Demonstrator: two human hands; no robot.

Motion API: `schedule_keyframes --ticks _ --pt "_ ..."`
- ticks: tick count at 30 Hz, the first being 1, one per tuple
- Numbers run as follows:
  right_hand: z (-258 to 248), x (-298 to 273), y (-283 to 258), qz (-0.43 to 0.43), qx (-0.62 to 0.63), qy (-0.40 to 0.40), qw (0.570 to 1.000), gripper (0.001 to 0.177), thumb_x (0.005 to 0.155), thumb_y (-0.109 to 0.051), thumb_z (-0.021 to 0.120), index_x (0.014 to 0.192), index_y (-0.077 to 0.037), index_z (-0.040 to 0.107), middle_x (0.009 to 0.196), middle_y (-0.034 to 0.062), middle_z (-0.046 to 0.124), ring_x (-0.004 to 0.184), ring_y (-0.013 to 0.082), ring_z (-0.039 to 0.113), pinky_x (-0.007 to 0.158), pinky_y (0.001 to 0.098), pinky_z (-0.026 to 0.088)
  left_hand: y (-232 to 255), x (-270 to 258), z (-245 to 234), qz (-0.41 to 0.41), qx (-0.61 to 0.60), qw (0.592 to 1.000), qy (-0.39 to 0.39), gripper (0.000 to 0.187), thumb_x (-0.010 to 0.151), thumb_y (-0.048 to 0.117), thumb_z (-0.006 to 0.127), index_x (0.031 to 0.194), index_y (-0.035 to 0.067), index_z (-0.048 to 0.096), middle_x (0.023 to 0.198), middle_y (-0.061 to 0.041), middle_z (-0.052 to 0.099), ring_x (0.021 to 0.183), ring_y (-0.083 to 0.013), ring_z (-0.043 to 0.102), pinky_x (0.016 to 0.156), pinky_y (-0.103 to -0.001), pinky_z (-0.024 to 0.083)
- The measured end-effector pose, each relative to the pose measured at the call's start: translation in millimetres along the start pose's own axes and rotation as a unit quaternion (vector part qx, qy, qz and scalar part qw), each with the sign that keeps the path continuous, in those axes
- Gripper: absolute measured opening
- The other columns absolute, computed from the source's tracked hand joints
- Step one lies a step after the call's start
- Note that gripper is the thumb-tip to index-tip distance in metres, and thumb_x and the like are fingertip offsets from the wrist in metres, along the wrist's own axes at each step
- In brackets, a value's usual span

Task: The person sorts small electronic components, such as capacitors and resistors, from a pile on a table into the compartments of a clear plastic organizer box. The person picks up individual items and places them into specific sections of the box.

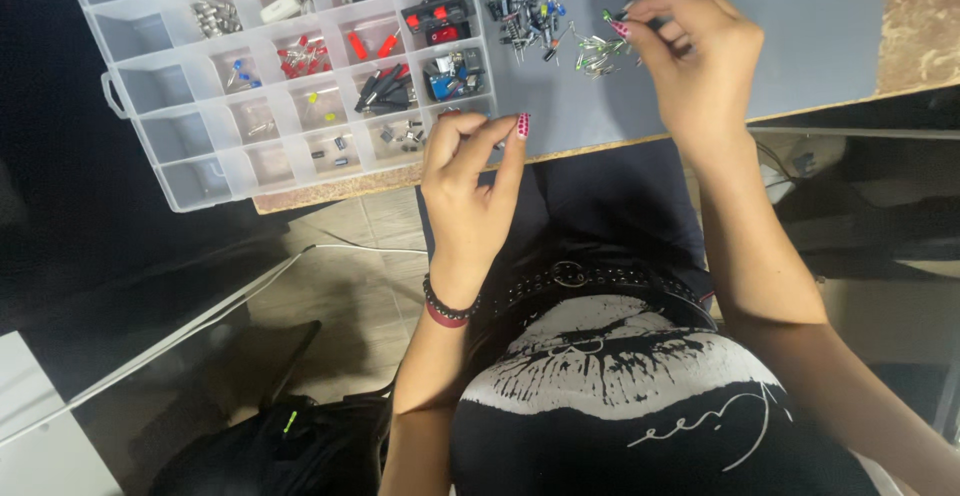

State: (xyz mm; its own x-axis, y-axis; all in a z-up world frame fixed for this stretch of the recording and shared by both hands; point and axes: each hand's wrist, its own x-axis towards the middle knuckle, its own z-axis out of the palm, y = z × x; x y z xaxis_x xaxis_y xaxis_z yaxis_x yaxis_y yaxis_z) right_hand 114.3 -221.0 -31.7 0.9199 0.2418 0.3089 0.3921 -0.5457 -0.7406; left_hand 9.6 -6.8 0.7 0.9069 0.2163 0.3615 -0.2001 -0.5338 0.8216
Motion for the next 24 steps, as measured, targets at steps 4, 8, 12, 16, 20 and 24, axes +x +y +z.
schedule_keyframes --ticks 4,8,12,16,20,24 --pt "-9 1 -7 0.013 0.012 0.001 1.0 0.02 0.102 0.016 0.08 0.109 -0.002 0.073 0.111 0.011 0.076 0.076 0.0186 0.065 0.074 0.03 0.052 -2 1 6 -0.008 -0.007 1.0 -0.008 0.01 0.099 0.006 0.069 0.107 0.003 0.074 0.097 -0.009 0.057 0.088 -0.0224 0.06 0.083 -0.034 0.051" --pt "-7 -2 -23 0.089 0.2 0.036 0.975 0.012 0.107 0.011 0.076 0.111 0.003 0.069 0.111 0.0172 0.074 0.086 0.0174 0.069 0.073 0.0265 0.061 -2 4 11 -0.021 -0.039 0.999 -0.025 0.017 0.104 0.008 0.062 0.119 0.004 0.069 0.105 -0.009 0.062 0.091 -0.0207 0.063 0.087 -0.033 0.055" --pt "5 -12 -38 0.156 0.33 0.023 0.931 0.013 0.101 0.002 0.077 0.109 -0.002 0.068 0.109 0.0142 0.074 0.082 0.0098 0.068 0.066 0.02 0.06 -1 7 15 -0.055 -0.058 0.993 -0.083 0.027 0.11 0.018 0.047 0.128 0.005 0.061 0.106 -0.01 0.069 0.097 -0.0238 0.068 0.094 -0.036 0.052" --pt "17 -21 -65 0.128 0.359 -0.028 0.924 0.012 0.101 0.002 0.075 0.106 -0.006 0.068 0.106 0.0094 0.075 0.076 0.0048 0.064 0.064 0.0155 0.053 5 5 12 -0.046 -0.078 0.992 -0.092 0.019 0.109 0.016 0.05 0.121 0.007 0.062 0.1 -0.007 0.069 0.088 -0.0209 0.068 0.089 -0.034 0.051" --pt "40 -28 -74 0.19 0.344 -0.012 0.92 0.02 0.092 0.003 0.079 0.109 0.005 0.068 0.095 0.0154 0.073 0.06 0.0091 0.062 0.054 0.0216 0.055 -5 -6 -2 -0.066 -0.162 0.984 -0.035 0.017 0.103 0.008 0.06 0.117 0.008 0.07 0.086 -0.011 0.072 0.084 -0.0337 0.073 0.082 -0.042 0.058" --pt "60 -39 -75 0.165 0.361 -0.023 0.918 0.023 0.089 0.006 0.079 0.108 0.009 0.066 0.094 0.0194 0.071 0.054 0.0085 0.057 0.049 0.023 0.052 -12 -22 -16 -0.116 -0.23 0.966 0.003 0.015 0.103 0.008 0.06 0.111 0.008 0.073 0.08 -0.005 0.074 0.072 -0.0199 0.072 0.078 -0.035 0.058"
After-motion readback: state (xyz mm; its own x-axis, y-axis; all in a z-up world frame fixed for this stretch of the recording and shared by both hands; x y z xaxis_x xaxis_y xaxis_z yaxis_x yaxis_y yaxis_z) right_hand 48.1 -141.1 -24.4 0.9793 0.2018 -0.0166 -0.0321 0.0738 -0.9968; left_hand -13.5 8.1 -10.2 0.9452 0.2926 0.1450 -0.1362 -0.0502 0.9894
